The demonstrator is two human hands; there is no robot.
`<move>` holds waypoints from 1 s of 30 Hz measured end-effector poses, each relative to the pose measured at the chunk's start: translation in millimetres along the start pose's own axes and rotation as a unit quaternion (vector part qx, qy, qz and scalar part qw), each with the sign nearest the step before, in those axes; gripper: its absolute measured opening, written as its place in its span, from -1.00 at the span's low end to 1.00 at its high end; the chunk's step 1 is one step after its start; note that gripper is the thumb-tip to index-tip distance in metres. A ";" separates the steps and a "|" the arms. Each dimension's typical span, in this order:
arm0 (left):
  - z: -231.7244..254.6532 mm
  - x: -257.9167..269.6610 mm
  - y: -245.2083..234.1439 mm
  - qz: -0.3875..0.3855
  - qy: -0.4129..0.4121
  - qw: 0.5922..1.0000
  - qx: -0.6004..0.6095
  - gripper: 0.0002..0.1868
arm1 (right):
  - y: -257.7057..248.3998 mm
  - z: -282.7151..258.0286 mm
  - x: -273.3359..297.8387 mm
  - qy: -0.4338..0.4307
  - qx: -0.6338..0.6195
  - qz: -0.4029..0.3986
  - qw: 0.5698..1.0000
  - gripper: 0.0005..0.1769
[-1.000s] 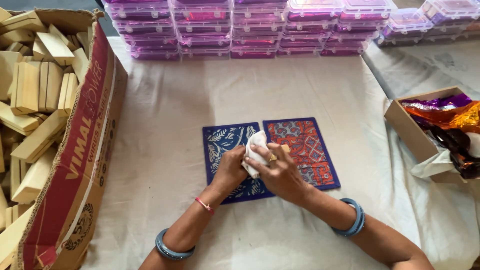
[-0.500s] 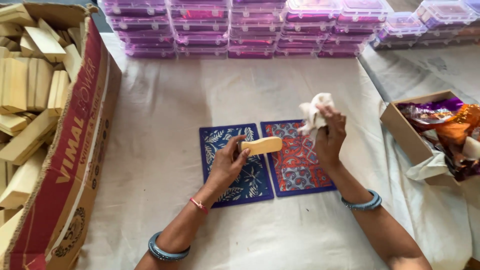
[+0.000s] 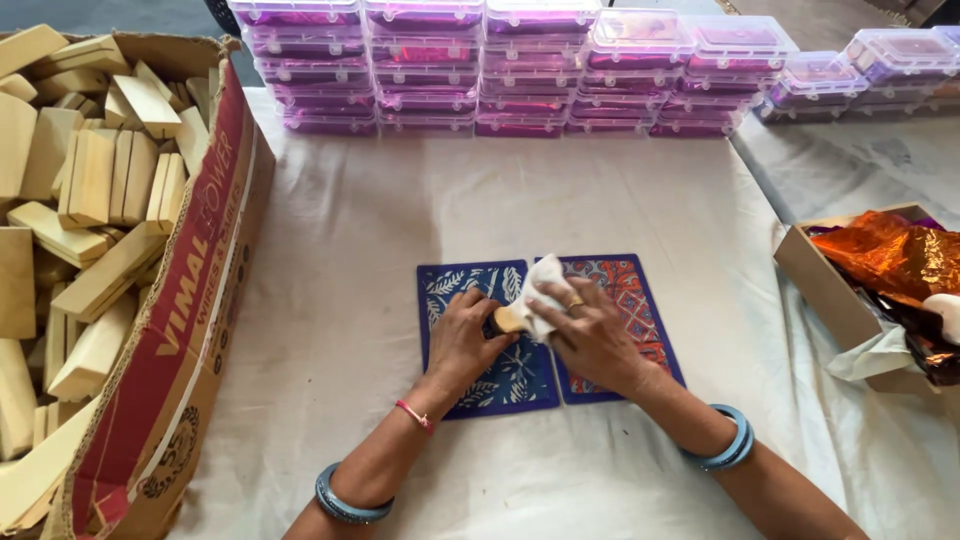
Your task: The person sits at a table and wipes small wooden blocks with a white cloth. They pick up blocks from a cardboard box, clean them thoroughly, and place them on patterned mats on the table.
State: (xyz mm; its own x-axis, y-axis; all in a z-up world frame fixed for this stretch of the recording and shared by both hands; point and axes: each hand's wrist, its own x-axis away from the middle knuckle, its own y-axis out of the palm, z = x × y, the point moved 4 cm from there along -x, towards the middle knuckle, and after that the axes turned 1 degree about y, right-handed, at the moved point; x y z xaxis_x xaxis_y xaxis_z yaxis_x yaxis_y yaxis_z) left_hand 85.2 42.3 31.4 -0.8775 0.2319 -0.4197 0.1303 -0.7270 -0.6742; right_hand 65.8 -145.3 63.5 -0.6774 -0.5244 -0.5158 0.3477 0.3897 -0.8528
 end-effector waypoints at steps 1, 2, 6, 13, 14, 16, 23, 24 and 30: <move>-2.1 0.6 2.6 0.001 -0.001 1.000 0.002 -0.56 | 1.9 -6.4 0.6 -0.001 0.001 -0.002 1.000 -0.43; -4.6 1.0 6.6 -0.014 -0.006 1.000 -0.006 -0.58 | 3.6 -14.9 1.2 -0.030 -0.003 0.000 1.000 -0.43; -17.1 5.0 18.8 -0.007 0.000 0.999 -0.050 -0.72 | 9.4 -29.3 3.8 -0.091 -0.028 -0.015 0.995 -0.43; -3.2 0.0 5.7 -0.059 -0.033 0.997 -0.031 -0.55 | -0.2 17.2 1.0 0.017 0.073 -0.041 0.996 -0.60; -4.1 0.0 6.6 -0.057 -0.029 0.997 -0.034 -0.54 | 0.0 17.3 1.9 0.032 0.081 -0.031 0.996 -0.61; -7.5 -0.3 8.2 -0.055 -0.026 0.997 -0.036 -0.53 | 4.3 9.6 2.6 0.045 0.088 -0.021 0.995 -0.62; -14.4 2.3 18.3 -0.068 -0.002 0.995 -0.077 -0.64 | -1.9 -27.7 -2.7 -0.091 0.050 -0.001 0.995 -0.51; -11.8 1.9 16.2 -0.068 0.003 0.995 -0.075 -0.61 | -3.7 -20.9 -3.9 -0.084 0.047 -0.005 0.995 -0.56; -5.2 0.2 8.8 -0.068 -0.013 0.996 -0.049 -0.52 | 4.8 25.6 5.2 0.062 0.089 -0.034 0.993 -0.60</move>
State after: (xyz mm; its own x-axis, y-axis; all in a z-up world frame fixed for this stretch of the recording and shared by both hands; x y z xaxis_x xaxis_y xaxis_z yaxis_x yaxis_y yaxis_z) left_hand 88.5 39.3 22.3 -0.9015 0.3063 -0.3058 0.0526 -0.6238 -0.7798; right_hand 80.5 -165.6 54.6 -0.7745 -0.4425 -0.4521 0.4002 0.2107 -0.8919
